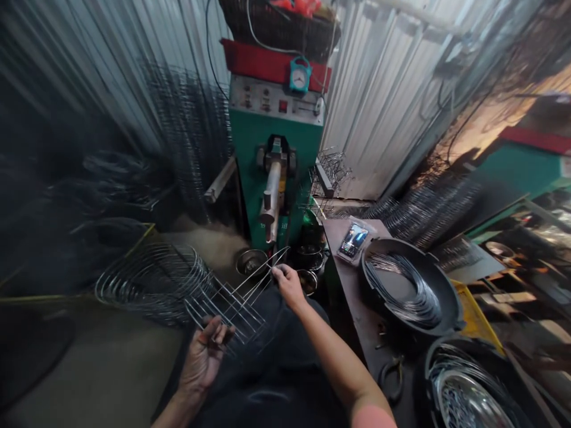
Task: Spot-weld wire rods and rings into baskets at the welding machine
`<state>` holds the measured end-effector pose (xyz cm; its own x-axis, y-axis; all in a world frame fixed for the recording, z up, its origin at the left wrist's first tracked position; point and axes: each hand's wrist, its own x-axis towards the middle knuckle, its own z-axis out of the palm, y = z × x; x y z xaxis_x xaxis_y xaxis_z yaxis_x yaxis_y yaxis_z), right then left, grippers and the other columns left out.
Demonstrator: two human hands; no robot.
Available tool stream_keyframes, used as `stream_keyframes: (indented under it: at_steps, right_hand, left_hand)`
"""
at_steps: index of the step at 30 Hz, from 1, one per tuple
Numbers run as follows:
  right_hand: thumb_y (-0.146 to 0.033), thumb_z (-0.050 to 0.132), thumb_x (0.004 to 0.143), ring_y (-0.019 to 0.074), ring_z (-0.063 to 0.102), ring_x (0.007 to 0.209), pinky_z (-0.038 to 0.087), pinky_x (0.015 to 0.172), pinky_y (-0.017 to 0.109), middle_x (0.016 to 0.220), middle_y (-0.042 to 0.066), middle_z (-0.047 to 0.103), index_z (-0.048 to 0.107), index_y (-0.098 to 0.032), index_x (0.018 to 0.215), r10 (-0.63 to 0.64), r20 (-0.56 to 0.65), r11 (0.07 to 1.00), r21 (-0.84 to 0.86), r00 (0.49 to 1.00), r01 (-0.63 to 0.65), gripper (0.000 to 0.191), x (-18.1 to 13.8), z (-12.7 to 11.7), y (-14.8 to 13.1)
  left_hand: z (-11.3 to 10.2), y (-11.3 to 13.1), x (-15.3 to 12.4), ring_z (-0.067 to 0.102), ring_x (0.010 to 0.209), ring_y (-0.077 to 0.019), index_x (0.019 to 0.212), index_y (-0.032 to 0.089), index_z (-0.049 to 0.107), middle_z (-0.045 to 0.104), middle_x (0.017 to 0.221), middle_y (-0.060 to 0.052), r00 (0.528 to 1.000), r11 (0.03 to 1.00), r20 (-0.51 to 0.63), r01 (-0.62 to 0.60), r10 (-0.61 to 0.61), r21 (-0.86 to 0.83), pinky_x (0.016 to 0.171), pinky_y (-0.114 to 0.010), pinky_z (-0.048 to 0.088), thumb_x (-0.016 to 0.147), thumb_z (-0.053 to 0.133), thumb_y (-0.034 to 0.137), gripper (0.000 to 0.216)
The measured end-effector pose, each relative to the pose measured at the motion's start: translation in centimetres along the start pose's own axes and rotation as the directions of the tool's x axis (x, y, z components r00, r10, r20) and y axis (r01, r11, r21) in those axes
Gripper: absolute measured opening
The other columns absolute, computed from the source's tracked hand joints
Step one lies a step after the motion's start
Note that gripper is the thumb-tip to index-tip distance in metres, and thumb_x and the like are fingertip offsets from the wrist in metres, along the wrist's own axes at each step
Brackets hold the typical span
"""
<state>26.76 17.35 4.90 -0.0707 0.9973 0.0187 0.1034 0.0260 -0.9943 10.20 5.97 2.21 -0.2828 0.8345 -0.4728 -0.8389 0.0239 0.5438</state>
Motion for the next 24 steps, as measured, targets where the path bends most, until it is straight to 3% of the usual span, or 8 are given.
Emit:
stream_keyframes:
  at_steps: [5,13,24]
  right_hand:
    - [-0.047,0.055,0.075,0.0087,0.036,0.053,0.028,0.051,0.022,0.055,-0.003,0.043,0.053,-0.017,0.062,0.013,0.035,0.999,0.037,0.999,-0.014,0.033,1.3,0.3,0.4]
    - [-0.044,0.058,0.076,0.0069,0.037,0.048,0.029,0.047,0.021,0.056,-0.004,0.045,0.052,-0.017,0.064,0.005,0.063,0.958,0.287,0.998,-0.023,0.03,3.8,0.9,2.0]
    - [-0.041,0.062,0.068,0.0069,0.039,0.045,0.029,0.043,0.021,0.053,-0.005,0.046,0.052,-0.017,0.063,0.096,0.041,0.954,0.282,0.995,-0.104,0.027,6.5,0.7,1.1]
  left_hand:
    - [0.3,0.6,0.7,0.039,0.045,-0.0048,0.071,0.018,0.05,0.042,0.054,0.01,0.999,0.996,-0.029,0.032,-0.029,0.086,0.059,-0.026,0.052,0.051,0.079,0.016,0.035]
    - [1.4,0.6,2.3,0.039,0.047,-0.0058,0.072,0.017,0.054,0.041,0.053,0.009,0.992,0.988,-0.091,0.098,-0.087,0.122,0.053,-0.025,0.051,0.053,0.079,0.019,0.032]
    - [2.9,0.2,4.4,0.042,0.047,-0.0049,0.077,0.018,0.056,0.045,0.057,0.008,0.988,0.99,-0.128,0.098,-0.085,0.105,0.054,-0.023,0.051,0.06,0.071,0.012,0.024]
